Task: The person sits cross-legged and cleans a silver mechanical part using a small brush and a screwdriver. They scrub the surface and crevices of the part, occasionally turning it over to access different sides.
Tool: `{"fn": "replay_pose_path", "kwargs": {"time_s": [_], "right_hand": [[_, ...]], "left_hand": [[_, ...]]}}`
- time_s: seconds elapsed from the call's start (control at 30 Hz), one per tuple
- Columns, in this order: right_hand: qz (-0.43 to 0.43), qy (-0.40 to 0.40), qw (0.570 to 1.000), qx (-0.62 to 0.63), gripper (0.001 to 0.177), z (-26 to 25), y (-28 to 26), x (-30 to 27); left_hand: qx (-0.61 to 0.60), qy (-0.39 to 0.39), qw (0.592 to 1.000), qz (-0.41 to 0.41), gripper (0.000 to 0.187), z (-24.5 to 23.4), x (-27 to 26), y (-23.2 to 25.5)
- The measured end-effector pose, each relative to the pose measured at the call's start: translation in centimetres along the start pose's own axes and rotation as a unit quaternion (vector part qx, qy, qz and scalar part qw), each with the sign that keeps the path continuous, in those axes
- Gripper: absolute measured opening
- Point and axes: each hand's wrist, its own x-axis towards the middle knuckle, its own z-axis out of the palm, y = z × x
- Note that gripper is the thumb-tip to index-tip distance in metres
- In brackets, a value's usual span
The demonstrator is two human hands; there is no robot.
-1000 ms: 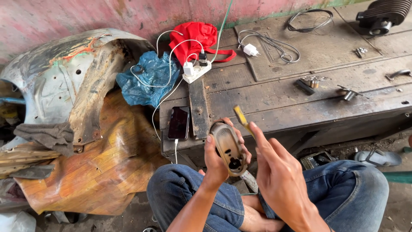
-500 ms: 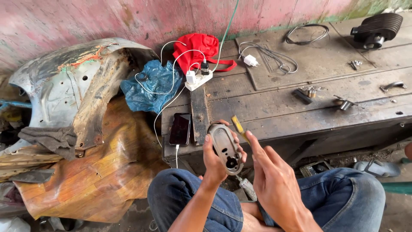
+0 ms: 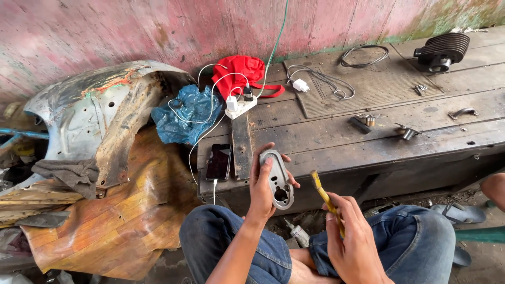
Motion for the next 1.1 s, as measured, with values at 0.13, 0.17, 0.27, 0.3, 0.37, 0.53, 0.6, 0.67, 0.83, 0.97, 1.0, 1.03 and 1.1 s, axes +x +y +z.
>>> {"fn": "replay_pose_path", "kwargs": {"time_s": [0.13,0.17,0.27,0.3,0.37,0.53,0.6,0.67,0.83,0.97,1.0,1.03,1.1], "right_hand": [[0.013,0.008,1.000,0.014,0.037,-0.1,0.3,-0.8],[-0.002,0.011,1.000,0.013,0.042,-0.3,0.0,-1.0],[-0.022,0.025,0.999,0.012,0.048,-0.8,-0.3,-1.6],[-0.025,0.034,0.999,0.011,0.049,-1.0,-0.3,-1.8],[-0.034,0.042,0.998,0.029,0.049,-1.6,-0.8,-2.1],[-0.084,0.064,0.992,0.064,0.048,-3.3,-2.7,-2.8],[-0.163,0.098,0.982,-0.002,0.049,-4.1,-3.2,-2.9],[-0.184,0.103,0.977,-0.015,0.048,-5.1,-4.1,-3.0],[-0.200,0.113,0.973,-0.038,0.044,-5.6,-4.9,-3.6],[-0.203,0.077,0.976,-0.032,0.046,-4.6,-3.8,-4.1],[-0.198,0.075,0.977,-0.032,0.048,-4.2,-3.4,-4.3],[-0.199,0.073,0.977,-0.030,0.048,-4.0,-3.3,-4.3],[-0.184,0.099,0.976,-0.052,0.046,-3.7,-3.2,-4.6]], "left_hand": [[-0.010,-0.010,1.000,-0.018,0.029,1.7,-1.1,0.4],[0.012,0.009,1.000,-0.026,0.032,2.3,-1.6,0.8],[0.038,0.026,0.999,-0.026,0.038,3.9,-2.9,1.7],[0.040,0.025,0.999,-0.019,0.039,4.5,-3.3,2.0],[0.052,0.016,0.998,-0.007,0.038,5.3,-4.1,2.6],[0.075,0.006,0.997,0.021,0.033,7.4,-5.8,3.3],[0.059,0.002,0.998,0.033,0.033,8.4,-6.3,3.9],[0.074,-0.003,0.996,0.041,0.032,9.6,-6.7,4.6],[0.104,-0.010,0.994,0.042,0.025,11.6,-7.5,6.0],[0.198,0.002,0.977,0.075,0.026,12.5,-8.2,7.0],[0.249,0.007,0.964,0.089,0.027,12.8,-8.4,7.3],[0.250,0.010,0.964,0.090,0.027,13.0,-8.5,7.4],[0.324,0.026,0.939,0.107,0.028,13.2,-8.8,7.6]]}}
